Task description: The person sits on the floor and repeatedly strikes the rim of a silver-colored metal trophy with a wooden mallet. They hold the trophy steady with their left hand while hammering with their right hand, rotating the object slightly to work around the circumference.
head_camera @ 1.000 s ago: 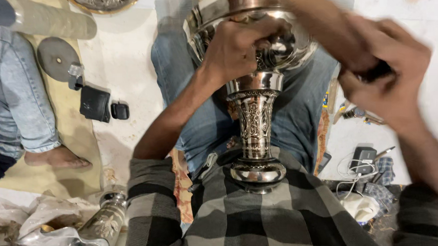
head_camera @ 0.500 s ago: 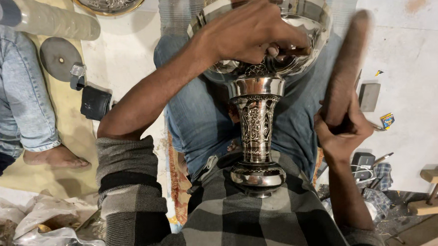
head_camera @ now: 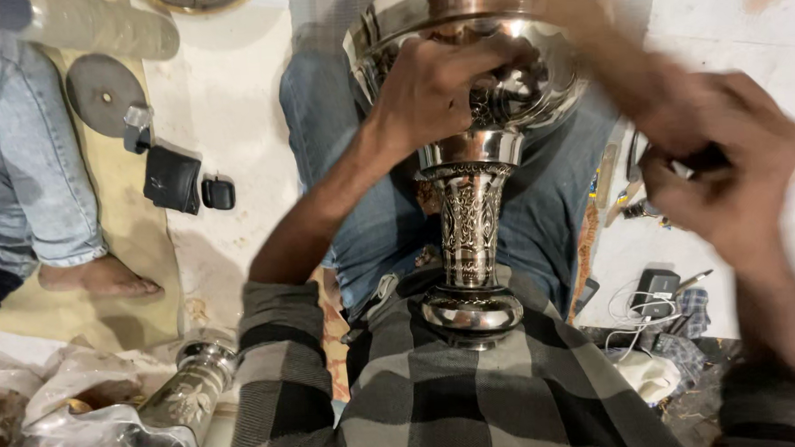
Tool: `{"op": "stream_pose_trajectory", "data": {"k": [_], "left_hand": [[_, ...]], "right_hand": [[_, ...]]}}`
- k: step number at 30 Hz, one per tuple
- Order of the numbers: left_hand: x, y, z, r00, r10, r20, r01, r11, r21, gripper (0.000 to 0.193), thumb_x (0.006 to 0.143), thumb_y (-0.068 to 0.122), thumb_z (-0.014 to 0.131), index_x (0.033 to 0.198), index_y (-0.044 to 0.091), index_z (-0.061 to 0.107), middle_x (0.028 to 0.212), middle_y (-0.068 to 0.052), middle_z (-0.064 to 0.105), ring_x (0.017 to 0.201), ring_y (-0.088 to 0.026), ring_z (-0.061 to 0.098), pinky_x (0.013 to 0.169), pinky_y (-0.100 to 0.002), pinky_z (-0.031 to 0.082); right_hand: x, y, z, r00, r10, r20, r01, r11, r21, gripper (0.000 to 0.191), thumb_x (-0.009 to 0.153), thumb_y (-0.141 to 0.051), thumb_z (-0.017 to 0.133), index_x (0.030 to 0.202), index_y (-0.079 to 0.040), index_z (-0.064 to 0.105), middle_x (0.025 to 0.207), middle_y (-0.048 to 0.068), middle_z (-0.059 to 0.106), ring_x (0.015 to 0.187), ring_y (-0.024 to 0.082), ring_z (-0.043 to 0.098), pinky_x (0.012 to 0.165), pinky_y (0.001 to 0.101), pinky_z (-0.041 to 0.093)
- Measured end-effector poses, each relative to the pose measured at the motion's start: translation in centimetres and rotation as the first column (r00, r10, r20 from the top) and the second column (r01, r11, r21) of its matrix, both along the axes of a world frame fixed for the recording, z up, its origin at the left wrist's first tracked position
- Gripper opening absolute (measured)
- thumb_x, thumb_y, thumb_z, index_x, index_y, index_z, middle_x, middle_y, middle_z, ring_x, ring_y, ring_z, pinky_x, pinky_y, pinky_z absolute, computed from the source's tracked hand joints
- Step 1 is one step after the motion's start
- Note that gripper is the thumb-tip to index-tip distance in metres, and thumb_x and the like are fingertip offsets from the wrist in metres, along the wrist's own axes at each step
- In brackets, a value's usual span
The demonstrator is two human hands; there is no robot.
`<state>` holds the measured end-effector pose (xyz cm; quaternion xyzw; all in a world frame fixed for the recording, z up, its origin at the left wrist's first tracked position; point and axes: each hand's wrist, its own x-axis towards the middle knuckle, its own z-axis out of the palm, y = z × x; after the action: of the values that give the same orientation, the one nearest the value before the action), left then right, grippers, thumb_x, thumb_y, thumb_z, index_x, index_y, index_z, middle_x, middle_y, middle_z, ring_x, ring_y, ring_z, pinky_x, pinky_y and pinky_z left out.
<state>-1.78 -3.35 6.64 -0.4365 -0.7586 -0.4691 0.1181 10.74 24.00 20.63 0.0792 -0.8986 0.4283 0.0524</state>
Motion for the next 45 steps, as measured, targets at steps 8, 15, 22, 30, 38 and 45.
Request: {"op": "stream_pose_trajectory", "data": {"k": [8, 15, 22, 30, 38, 45], "left_hand": [[4.4, 0.8, -1.5, 0.899, 0.341, 0.275, -0.370, 0.927, 0.058, 0.047, 0.087, -0.009, 0.058, 0.129, 0.012, 0.064, 0.102, -0.006, 0.080, 0.082, -0.015, 0.081, 0.057, -0.024, 0.062], [5.7, 1.1, -0.7, 0.868, 0.391, 0.305, -0.448, 0.883, 0.144, 0.041, 0.089, -0.010, 0.056, 0.125, 0.005, 0.069, 0.108, -0.011, 0.078, 0.086, -0.017, 0.079, 0.068, -0.029, 0.066], [5.5, 2.6, -1.4, 0.806, 0.393, 0.442, -0.551, 0.771, 0.319, 0.033, 0.099, -0.012, 0.055, 0.119, 0.009, 0.069, 0.100, -0.006, 0.080, 0.076, -0.009, 0.076, 0.058, -0.019, 0.060], [6.6, 3.7, -1.3, 0.799, 0.288, 0.527, -0.550, 0.706, 0.447, 0.043, 0.103, -0.014, 0.054, 0.137, 0.009, 0.064, 0.101, -0.005, 0.077, 0.086, -0.009, 0.074, 0.072, -0.021, 0.063], [2.7, 0.9, -1.5, 0.949, 0.202, 0.242, -0.235, 0.965, 0.114, 0.035, 0.097, -0.012, 0.052, 0.120, 0.009, 0.069, 0.100, -0.004, 0.079, 0.076, -0.016, 0.079, 0.059, -0.022, 0.065], [-4.0, 1.1, 1.0, 0.946, -0.303, 0.113, 0.310, 0.949, -0.052, 0.025, 0.097, -0.007, 0.066, 0.118, 0.005, 0.073, 0.086, -0.009, 0.078, 0.054, -0.012, 0.069, 0.043, -0.031, 0.051]], "right_hand": [[-5.6, -3.4, 7.1, 0.960, 0.231, 0.157, -0.278, 0.848, 0.452, 0.072, 0.074, 0.007, 0.074, 0.144, 0.002, 0.060, 0.111, 0.024, 0.066, 0.082, 0.030, 0.070, 0.071, 0.0362, 0.058], [-6.6, -5.4, 8.7, 0.943, 0.282, 0.177, -0.331, 0.737, 0.590, 0.076, 0.074, -0.002, 0.076, 0.148, -0.008, 0.061, 0.114, 0.018, 0.067, 0.079, 0.029, 0.071, 0.069, 0.0367, 0.059], [-7.3, -7.0, 9.8, 0.958, 0.197, 0.208, -0.279, 0.800, 0.532, 0.079, 0.075, 0.004, 0.078, 0.150, -0.007, 0.059, 0.099, 0.017, 0.067, 0.071, 0.027, 0.067, 0.068, 0.0372, 0.055], [-8.0, -6.3, 10.8, 0.928, 0.327, 0.175, -0.366, 0.724, 0.585, 0.079, 0.074, 0.007, 0.076, 0.150, -0.006, 0.058, 0.105, 0.019, 0.066, 0.074, 0.027, 0.069, 0.065, 0.0353, 0.058], [-5.1, -3.4, 5.6, 0.977, 0.187, 0.106, -0.215, 0.877, 0.430, 0.073, 0.073, 0.005, 0.071, 0.144, -0.006, 0.062, 0.102, 0.019, 0.069, 0.068, 0.026, 0.068, 0.061, 0.0372, 0.055], [2.7, -0.4, -3.6, 0.958, -0.205, 0.200, 0.221, 0.973, -0.060, 0.076, 0.080, 0.007, 0.066, 0.156, -0.001, 0.060, 0.095, 0.010, 0.063, 0.080, 0.014, 0.059, 0.073, 0.0253, 0.048]]}}
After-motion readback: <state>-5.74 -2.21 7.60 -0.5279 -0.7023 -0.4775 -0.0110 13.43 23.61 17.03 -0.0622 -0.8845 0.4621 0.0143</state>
